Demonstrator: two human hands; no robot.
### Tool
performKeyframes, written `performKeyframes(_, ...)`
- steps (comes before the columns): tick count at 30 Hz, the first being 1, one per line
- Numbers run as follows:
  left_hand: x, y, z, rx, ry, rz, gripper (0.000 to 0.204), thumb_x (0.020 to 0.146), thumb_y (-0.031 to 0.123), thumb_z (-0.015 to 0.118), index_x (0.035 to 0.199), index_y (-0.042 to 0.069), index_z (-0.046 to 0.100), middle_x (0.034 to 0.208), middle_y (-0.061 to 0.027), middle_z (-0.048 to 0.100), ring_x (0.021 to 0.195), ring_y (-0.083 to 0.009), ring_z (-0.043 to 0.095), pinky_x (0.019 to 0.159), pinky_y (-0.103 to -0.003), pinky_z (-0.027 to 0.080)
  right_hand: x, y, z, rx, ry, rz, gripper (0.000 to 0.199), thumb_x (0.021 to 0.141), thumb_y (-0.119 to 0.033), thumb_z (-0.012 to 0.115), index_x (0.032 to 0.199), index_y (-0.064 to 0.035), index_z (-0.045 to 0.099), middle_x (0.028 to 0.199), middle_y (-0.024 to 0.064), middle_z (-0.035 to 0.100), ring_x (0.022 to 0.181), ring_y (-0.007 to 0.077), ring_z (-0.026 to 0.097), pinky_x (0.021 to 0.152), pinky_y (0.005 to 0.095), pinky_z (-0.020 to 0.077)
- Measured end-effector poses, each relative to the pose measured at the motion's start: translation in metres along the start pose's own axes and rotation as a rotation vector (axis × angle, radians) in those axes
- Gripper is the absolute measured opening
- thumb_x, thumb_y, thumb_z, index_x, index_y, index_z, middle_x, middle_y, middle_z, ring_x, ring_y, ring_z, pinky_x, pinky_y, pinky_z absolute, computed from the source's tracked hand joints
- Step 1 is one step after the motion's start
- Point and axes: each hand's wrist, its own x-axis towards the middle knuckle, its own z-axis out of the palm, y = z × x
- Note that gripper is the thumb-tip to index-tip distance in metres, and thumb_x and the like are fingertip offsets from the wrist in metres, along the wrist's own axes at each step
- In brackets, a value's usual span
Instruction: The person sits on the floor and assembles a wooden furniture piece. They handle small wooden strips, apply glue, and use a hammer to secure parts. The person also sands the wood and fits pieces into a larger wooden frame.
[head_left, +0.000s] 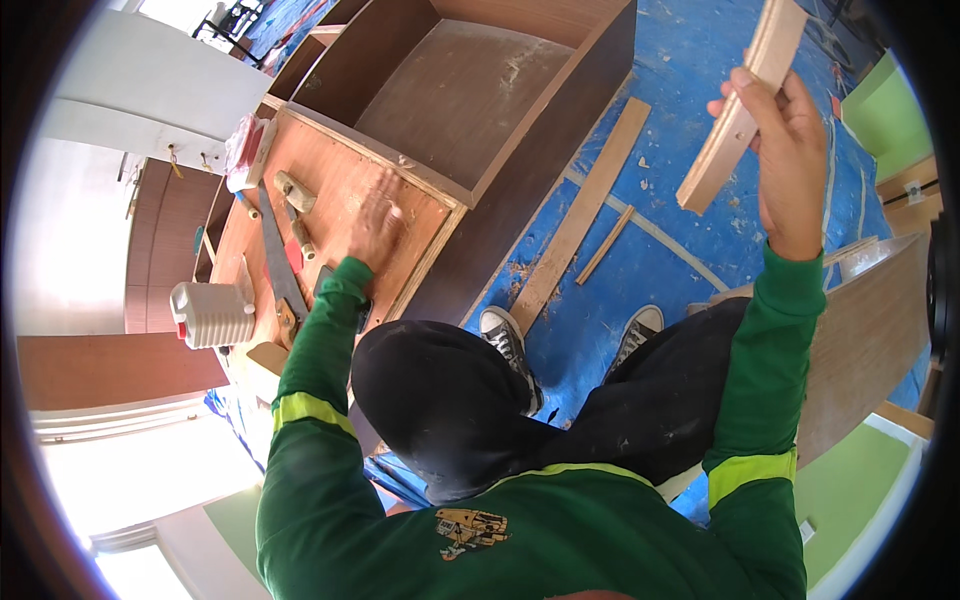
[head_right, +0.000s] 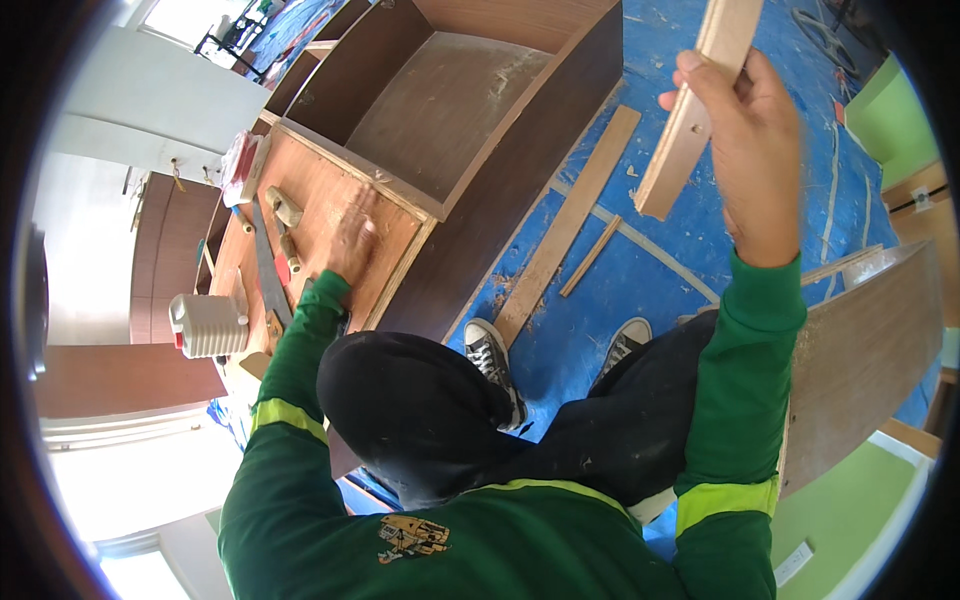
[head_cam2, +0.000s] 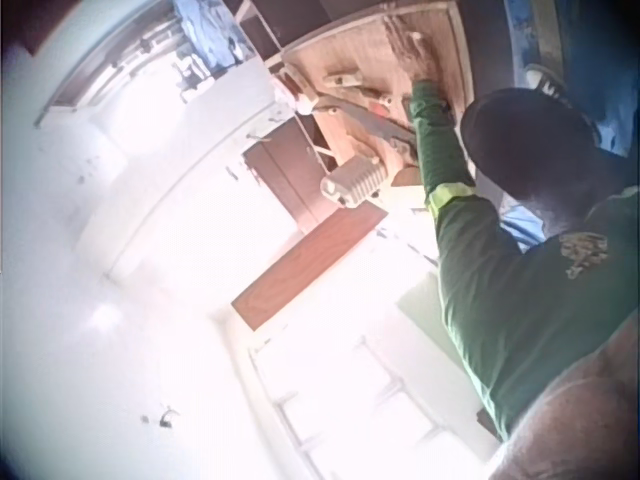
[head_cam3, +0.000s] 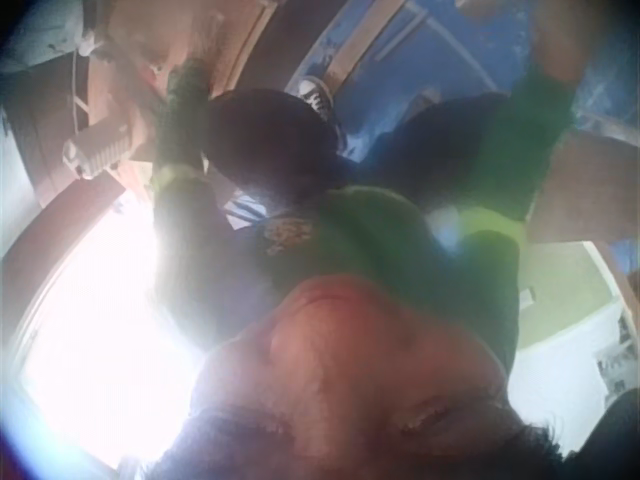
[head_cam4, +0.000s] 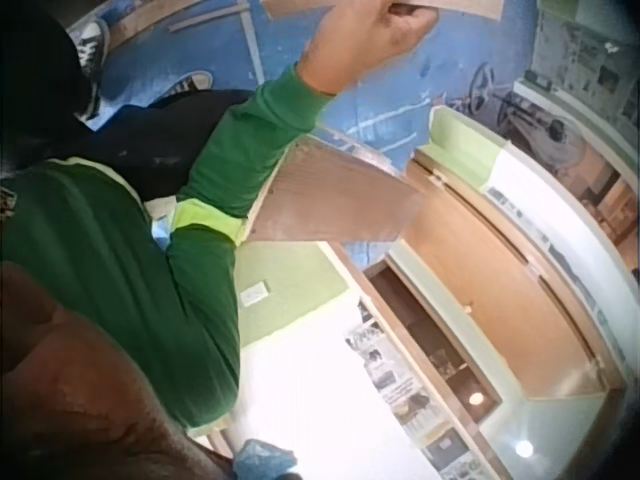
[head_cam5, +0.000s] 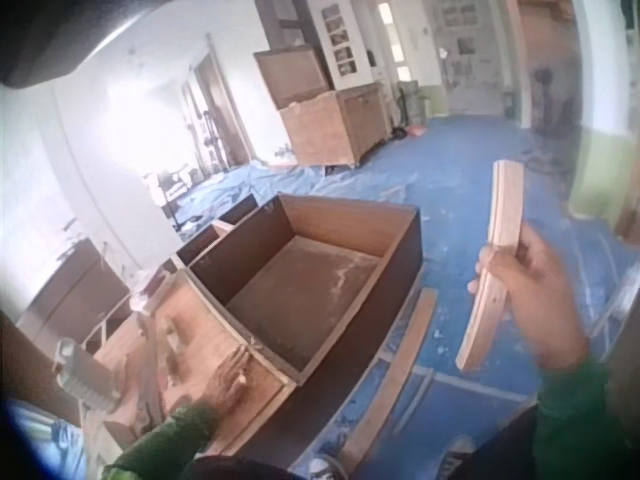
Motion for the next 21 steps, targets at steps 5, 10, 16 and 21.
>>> performKeyframes(5, -0.020, 0.109, 0.012, -0.204, -0.180, 0.266, 0.070, 0.108, 0.052, 0.039, 0.158, 0.003, 0.039, 0.168, -0.0182, 0.029, 0.157, -0.0360, 0.021, 0.128, -0.047, 0.018, -0.005, 0.000, 0.007, 0.093, -0.054, -0.045, 0.038, 0.097, -0.027, 0.071, 0.121, 0.0023, 0.062, 0.099, 0.0079, 0.068, 0.087, 0.0161, 0.071, 0.075, 0.0290, 0.0555)
performKeyframes(10, -0.011, 0.155, -0.009, -0.445, -0.268, 0.393, 0.074, 0.107, 0.060, 0.035, 0.153, 0.002, 0.047, 0.165, -0.0183, 0.034, 0.157, -0.0383, 0.020, 0.127, -0.050, 0.015, -0.011, -0.006, 0.010, 0.041, -0.054, 0.004, 0.036, 0.097, -0.025, 0.070, 0.119, 0.0023, 0.062, 0.099, 0.0078, 0.068, 0.084, 0.0160, 0.071, 0.074, 0.0296, 0.0558)
performKeyframes(16, 0.026, 0.030, -0.014, 0.143, 0.311, -0.392, 0.078, 0.108, 0.061, 0.025, 0.158, 0.002, 0.037, 0.166, -0.0205, 0.031, 0.157, -0.0411, 0.017, 0.126, -0.054, 0.014, -0.006, 0.000, 0.006, 0.125, -0.058, -0.005, 0.033, 0.097, -0.023, 0.070, 0.117, 0.0020, 0.062, 0.098, 0.0077, 0.068, 0.083, 0.0158, 0.071, 0.074, 0.0296, 0.0557)
performKeyframes(21, -0.018, -0.013, 0.040, 0.346, 0.241, -0.628, 0.084, 0.105, 0.069, 0.029, 0.158, 0.004, 0.039, 0.169, -0.0189, 0.026, 0.157, -0.0421, 0.016, 0.125, -0.060, 0.010, -0.012, -0.008, 0.023, 0.173, -0.073, -0.014, 0.032, 0.098, -0.022, 0.069, 0.117, 0.0020, 0.061, 0.097, 0.0071, 0.068, 0.082, 0.0146, 0.070, 0.073, 0.0294, 0.0553)
